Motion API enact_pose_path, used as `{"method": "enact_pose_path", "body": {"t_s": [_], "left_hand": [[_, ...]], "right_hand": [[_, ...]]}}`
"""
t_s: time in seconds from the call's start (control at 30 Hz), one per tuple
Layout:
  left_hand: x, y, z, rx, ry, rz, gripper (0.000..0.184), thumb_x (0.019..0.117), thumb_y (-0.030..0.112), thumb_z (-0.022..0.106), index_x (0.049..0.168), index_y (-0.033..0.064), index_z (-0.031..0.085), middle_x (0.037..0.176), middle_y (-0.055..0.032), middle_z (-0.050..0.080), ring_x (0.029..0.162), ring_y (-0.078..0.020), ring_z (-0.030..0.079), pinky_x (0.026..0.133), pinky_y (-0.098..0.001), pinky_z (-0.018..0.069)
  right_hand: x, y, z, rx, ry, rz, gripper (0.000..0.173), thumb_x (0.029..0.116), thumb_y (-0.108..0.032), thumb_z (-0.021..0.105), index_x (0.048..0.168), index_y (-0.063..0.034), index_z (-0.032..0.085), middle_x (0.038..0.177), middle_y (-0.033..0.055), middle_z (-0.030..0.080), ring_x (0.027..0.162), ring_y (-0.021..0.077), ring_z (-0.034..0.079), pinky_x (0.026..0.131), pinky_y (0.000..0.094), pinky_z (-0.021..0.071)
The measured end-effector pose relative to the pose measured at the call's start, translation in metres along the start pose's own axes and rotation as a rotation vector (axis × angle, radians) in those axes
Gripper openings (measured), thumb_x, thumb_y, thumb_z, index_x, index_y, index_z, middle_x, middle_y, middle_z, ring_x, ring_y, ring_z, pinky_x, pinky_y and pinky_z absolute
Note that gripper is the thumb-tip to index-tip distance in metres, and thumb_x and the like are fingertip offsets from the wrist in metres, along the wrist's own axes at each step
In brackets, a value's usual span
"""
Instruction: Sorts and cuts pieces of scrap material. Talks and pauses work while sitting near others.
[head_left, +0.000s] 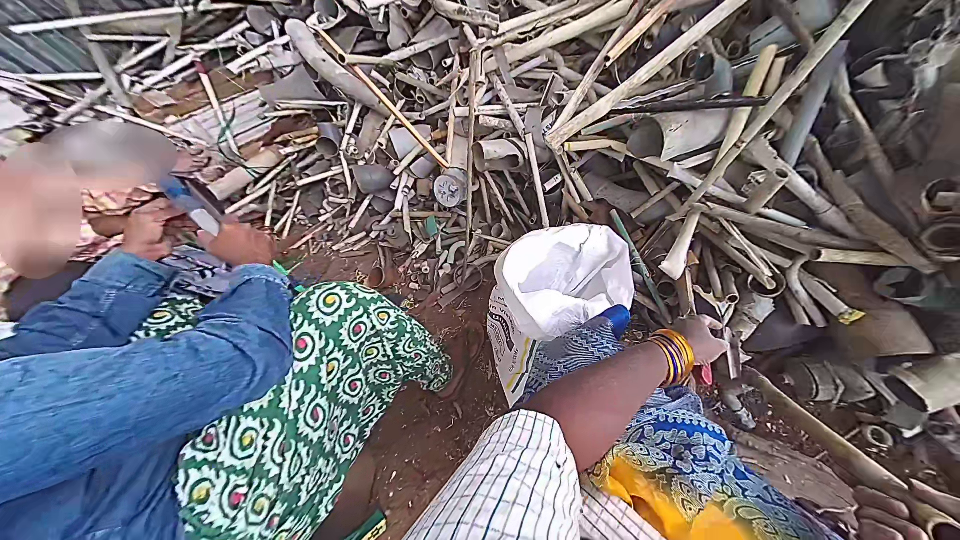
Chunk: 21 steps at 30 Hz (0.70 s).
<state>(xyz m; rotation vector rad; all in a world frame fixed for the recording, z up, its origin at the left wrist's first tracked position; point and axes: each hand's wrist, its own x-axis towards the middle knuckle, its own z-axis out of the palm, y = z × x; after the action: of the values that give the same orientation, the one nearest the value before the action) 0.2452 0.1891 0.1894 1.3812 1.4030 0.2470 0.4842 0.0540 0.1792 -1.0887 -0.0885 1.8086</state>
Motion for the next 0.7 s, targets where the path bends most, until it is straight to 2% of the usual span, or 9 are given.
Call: {"method": "enact_pose_path", "body": {"t_s": [0.07,0.2,0.33,0.47,0.6,0.67,0.7], "left_hand": [[0.005,-0.003,0.006,-0.01,0.011,-0.002,0.053,0.1063,0.014,0.055,0.154,0.0003,0.04,0.153,-0.0232,0.048,0.142,-0.0334,0.047,0.118,-0.0464,0.0364],[0.019,-0.017,0.014,-0.029,0.05,0.024,0.052,0.1048,0.02,0.059,0.153,0.0041,0.045,0.144,-0.022,0.056,0.13,-0.0306,0.059,0.11,-0.0448,0.045],[0.015,-0.018,0.014,-0.046,0.082,0.033,0.052,0.1046,0.021,0.06,0.152,0.0039,0.045,0.139,-0.0231,0.058,0.119,-0.0304,0.063,0.105,-0.0439,0.0482],[0.005,-0.016,0.017,-0.062,0.091,0.053,0.052,0.1049,0.019,0.06,0.152,0.0029,0.044,0.144,-0.0249,0.055,0.122,-0.0325,0.062,0.105,-0.0452,0.0478],[0.002,-0.021,0.026,-0.044,0.078,0.082,0.052,0.1052,0.018,0.059,0.152,0.0008,0.044,0.143,-0.0261,0.055,0.121,-0.0328,0.062,0.105,-0.0447,0.0482],[0.0,-0.023,0.029,-0.019,0.061,0.082,0.052,0.1056,0.018,0.059,0.152,0.0009,0.044,0.143,-0.0255,0.055,0.123,-0.0323,0.061,0.106,-0.0446,0.0474],[-0.001,-0.024,0.031,-0.007,0.056,0.082,0.051,0.1056,0.019,0.059,0.152,0.001,0.044,0.142,-0.0248,0.056,0.122,-0.0312,0.062,0.105,-0.0438,0.0477]], "right_hand": [[-0.012,-0.006,0.007,-0.004,0.128,-0.048,0.039,0.1095,-0.03,0.026,0.095,-0.0111,0.057,0.065,-0.0017,0.061,0.049,0.0031,0.06,0.045,0.0148,0.0507],[-0.033,-0.001,0.006,0.052,0.339,-0.22,0.023,0.1073,-0.018,0.036,0.095,-0.009,0.053,0.065,0.0015,0.06,0.045,0.0038,0.056,0.039,0.0151,0.0466],[-0.059,-0.001,-0.011,0.168,0.427,-0.313,0.021,0.105,-0.013,0.039,0.089,-0.0081,0.053,0.06,0.0008,0.057,0.042,0.0028,0.053,0.038,0.0139,0.0443],[-0.088,-0.02,-0.027,0.315,0.481,-0.405,0.025,0.1049,-0.016,0.04,0.082,-0.0116,0.05,0.058,-0.0013,0.054,0.04,0.0012,0.049,0.036,0.0123,0.0406],[-0.144,-0.058,-0.011,0.29,0.422,-0.616,0.024,0.1052,-0.019,0.04,0.084,-0.0123,0.05,0.06,-0.0034,0.051,0.04,-0.001,0.046,0.036,0.0099,0.0375],[-0.193,-0.082,0.006,0.191,0.246,-0.805,0.025,0.1047,-0.021,0.039,0.09,-0.0096,0.056,0.065,-0.0028,0.054,0.043,-0.0015,0.046,0.039,0.0086,0.0381],[-0.222,-0.095,0.009,0.121,0.082,-0.902,0.026,0.1041,-0.022,0.039,0.091,-0.0095,0.059,0.068,-0.0018,0.057,0.045,-0.0002,0.048,0.041,0.0092,0.0399]]}}
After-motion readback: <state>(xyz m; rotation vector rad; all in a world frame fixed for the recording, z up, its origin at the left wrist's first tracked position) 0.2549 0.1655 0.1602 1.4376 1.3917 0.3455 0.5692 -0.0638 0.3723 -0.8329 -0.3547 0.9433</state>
